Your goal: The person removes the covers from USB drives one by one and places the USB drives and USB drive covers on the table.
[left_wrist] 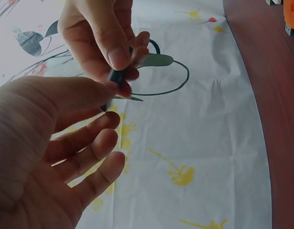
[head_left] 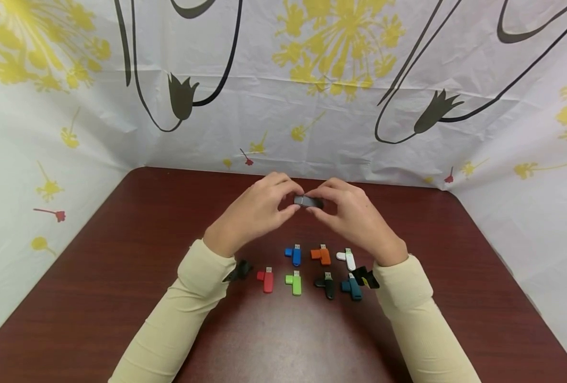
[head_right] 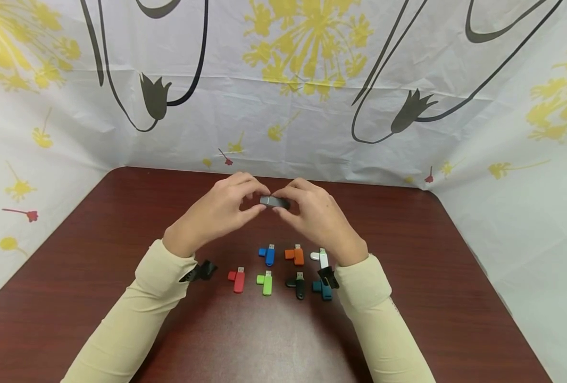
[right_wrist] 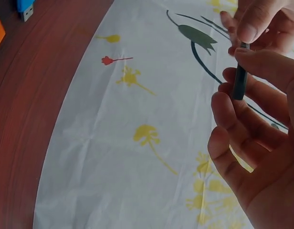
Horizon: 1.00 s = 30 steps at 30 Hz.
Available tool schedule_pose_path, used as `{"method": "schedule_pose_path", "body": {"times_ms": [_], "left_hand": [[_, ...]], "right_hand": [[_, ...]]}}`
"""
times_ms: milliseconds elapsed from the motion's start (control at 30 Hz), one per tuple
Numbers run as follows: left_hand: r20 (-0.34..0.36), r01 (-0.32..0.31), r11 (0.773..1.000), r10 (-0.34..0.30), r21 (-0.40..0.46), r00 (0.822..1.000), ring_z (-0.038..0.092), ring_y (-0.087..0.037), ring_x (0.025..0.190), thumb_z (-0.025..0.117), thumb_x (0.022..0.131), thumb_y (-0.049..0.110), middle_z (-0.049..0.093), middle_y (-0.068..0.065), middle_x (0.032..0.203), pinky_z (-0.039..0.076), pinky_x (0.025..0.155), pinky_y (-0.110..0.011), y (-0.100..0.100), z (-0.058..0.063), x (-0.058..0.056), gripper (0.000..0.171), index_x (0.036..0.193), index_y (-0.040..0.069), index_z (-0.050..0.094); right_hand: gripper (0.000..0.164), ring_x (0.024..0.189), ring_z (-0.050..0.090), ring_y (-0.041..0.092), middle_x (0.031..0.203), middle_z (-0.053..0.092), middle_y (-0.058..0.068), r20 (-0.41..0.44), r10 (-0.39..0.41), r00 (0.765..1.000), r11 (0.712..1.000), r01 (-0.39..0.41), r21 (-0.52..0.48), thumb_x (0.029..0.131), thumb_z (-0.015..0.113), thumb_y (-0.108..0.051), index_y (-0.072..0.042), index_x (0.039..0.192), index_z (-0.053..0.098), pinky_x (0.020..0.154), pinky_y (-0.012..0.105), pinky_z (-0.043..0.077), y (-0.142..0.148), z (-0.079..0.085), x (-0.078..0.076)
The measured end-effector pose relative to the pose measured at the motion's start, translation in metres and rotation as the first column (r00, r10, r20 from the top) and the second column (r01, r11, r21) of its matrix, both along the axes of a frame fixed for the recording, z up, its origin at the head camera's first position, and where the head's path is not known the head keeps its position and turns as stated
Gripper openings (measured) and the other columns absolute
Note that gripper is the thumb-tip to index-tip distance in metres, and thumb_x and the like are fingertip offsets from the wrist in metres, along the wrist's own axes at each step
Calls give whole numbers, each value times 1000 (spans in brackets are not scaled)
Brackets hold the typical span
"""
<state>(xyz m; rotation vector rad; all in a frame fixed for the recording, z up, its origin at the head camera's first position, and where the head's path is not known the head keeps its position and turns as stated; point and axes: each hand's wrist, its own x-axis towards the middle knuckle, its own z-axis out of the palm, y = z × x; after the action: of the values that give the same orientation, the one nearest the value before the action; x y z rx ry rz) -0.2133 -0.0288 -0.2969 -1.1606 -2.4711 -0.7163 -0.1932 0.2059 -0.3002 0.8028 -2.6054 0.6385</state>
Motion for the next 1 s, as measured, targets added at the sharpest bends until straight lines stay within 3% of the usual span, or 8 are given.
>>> {"method": "schedule_pose_path", "body": {"times_ms": [267,600,1000], "left_hand": [[-101,-6,1000,3,-23,995,64,-24,104,80,99,15,73,-10,113,60,89,-31,2,-3,4,22,117,2,78],[-97,7,1000,-8,-11,995,65,-24,100,79,100,15,75,-11,111,60,86,-32,1,-2,1,20,115,2,78],[-70,34,999,-33,5,997,67,-24,100,78,100,13,76,-12,110,62,86,-31,-1,0,-1,19,114,0,78]], "right_hand": [[26,88,63,20,111,70,4,-57,9,998,1000,-8,19,95,86,-17,-11,120,80,73,34,53,-2,-1,2],[27,93,69,20,109,73,5,-190,37,981,999,-35,14,89,91,-14,-10,114,80,79,39,60,-1,-4,0],[25,96,70,21,108,74,5,-244,54,968,998,-49,25,89,91,-15,-11,112,82,79,40,62,1,-3,-2]]}}
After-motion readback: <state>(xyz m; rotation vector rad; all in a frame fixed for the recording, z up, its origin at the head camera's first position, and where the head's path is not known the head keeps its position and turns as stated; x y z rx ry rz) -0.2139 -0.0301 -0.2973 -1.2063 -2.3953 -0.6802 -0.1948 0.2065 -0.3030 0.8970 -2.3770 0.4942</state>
